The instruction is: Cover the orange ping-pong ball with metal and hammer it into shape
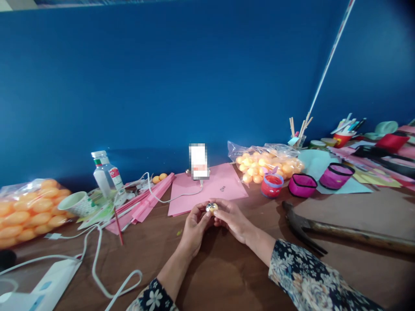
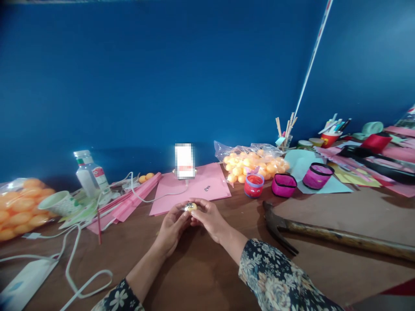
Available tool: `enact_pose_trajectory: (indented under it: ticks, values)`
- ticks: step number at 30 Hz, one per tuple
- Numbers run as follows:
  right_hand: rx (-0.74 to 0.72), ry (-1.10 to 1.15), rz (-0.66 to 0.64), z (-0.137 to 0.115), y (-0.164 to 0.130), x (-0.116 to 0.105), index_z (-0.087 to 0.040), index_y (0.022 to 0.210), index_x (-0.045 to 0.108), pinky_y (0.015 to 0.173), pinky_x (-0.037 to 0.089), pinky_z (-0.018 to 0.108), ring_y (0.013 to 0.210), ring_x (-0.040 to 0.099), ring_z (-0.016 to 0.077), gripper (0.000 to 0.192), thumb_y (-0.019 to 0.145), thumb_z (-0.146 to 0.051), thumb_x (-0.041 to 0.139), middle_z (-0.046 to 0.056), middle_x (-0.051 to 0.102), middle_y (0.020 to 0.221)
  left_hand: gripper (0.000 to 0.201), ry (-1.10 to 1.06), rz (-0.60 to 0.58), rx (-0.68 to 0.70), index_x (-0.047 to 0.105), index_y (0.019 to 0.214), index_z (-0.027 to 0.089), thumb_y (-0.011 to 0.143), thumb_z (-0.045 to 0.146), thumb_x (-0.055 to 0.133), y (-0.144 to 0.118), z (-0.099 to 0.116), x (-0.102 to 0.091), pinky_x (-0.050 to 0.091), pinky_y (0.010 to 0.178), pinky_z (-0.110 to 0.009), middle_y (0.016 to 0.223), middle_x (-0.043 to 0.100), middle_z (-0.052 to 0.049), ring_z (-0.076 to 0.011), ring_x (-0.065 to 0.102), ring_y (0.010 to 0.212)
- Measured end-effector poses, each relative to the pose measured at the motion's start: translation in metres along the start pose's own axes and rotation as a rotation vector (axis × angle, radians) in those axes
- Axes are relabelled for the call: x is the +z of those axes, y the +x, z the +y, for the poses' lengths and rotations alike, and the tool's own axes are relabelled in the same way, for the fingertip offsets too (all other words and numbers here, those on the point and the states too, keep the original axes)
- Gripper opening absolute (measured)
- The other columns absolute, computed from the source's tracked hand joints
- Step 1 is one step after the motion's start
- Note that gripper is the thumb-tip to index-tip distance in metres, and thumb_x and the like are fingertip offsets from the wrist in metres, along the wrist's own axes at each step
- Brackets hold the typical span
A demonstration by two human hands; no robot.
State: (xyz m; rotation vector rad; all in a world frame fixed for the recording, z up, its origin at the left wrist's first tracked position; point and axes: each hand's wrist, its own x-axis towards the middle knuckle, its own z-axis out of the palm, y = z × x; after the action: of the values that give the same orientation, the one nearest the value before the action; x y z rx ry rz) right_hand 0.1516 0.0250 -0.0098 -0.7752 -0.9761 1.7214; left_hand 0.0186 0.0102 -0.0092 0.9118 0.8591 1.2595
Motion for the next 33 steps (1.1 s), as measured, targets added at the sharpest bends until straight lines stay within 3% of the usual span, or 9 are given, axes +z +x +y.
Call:
enact_pose_trajectory:
  ticks: [15,20,26,33]
  values:
    - [0.010,0.047,0.014,0.000,0.002,-0.001,-0.020,0.101,0.056,0.050,0.045,0.017,0.051,0.050,0.0036,0.034,0.068,-0.027,0.064,-0.002,0.061,0.077,0.036,-0.006,-0.030,-0.009,0.054,0.105,0.018,0.072,0.027,0.063,0.000,0.000,0.000,0.048,0.078,-0.032,0.102,0.062,-0.008,-0.0172,0.061,0.085]
    - [-0.028,-0.075,0.021,0.000,0.001,0.004,-0.020,0.103,0.055,0.050,0.046,0.018,0.052,0.051,0.0047,0.035,0.069,-0.023,0.062,-0.001,0.061,0.080,0.036,-0.007,0.000,0.006,0.055,0.104,0.018,0.071,0.029,0.063,-0.001,0.001,0.000,0.050,0.071,-0.030,0.096,0.064,-0.007,-0.0148,0.062,0.075]
    - [-0.132,-0.207,-0.040,0.006,0.001,0.005,-0.022,0.104,0.054,0.054,0.048,0.022,0.060,0.056,0.0096,0.033,0.072,-0.026,0.060,0.001,0.063,0.084,0.054,0.083,0.084,0.065,0.051,0.114,0.018,0.064,0.028,0.069,0.001,-0.004,-0.003,0.050,0.068,-0.027,0.096,0.066,-0.008,-0.0171,0.062,0.078]
    - [-0.150,-0.228,-0.039,0.009,0.001,0.003,-0.020,0.105,0.053,0.053,0.048,0.021,0.058,0.055,0.0085,0.035,0.073,-0.030,0.061,0.000,0.061,0.079,0.053,0.066,0.109,0.038,0.058,0.111,0.015,0.063,0.033,0.069,0.002,-0.007,-0.005,0.049,0.058,-0.026,0.070,0.067,-0.003,-0.0140,0.060,0.060]
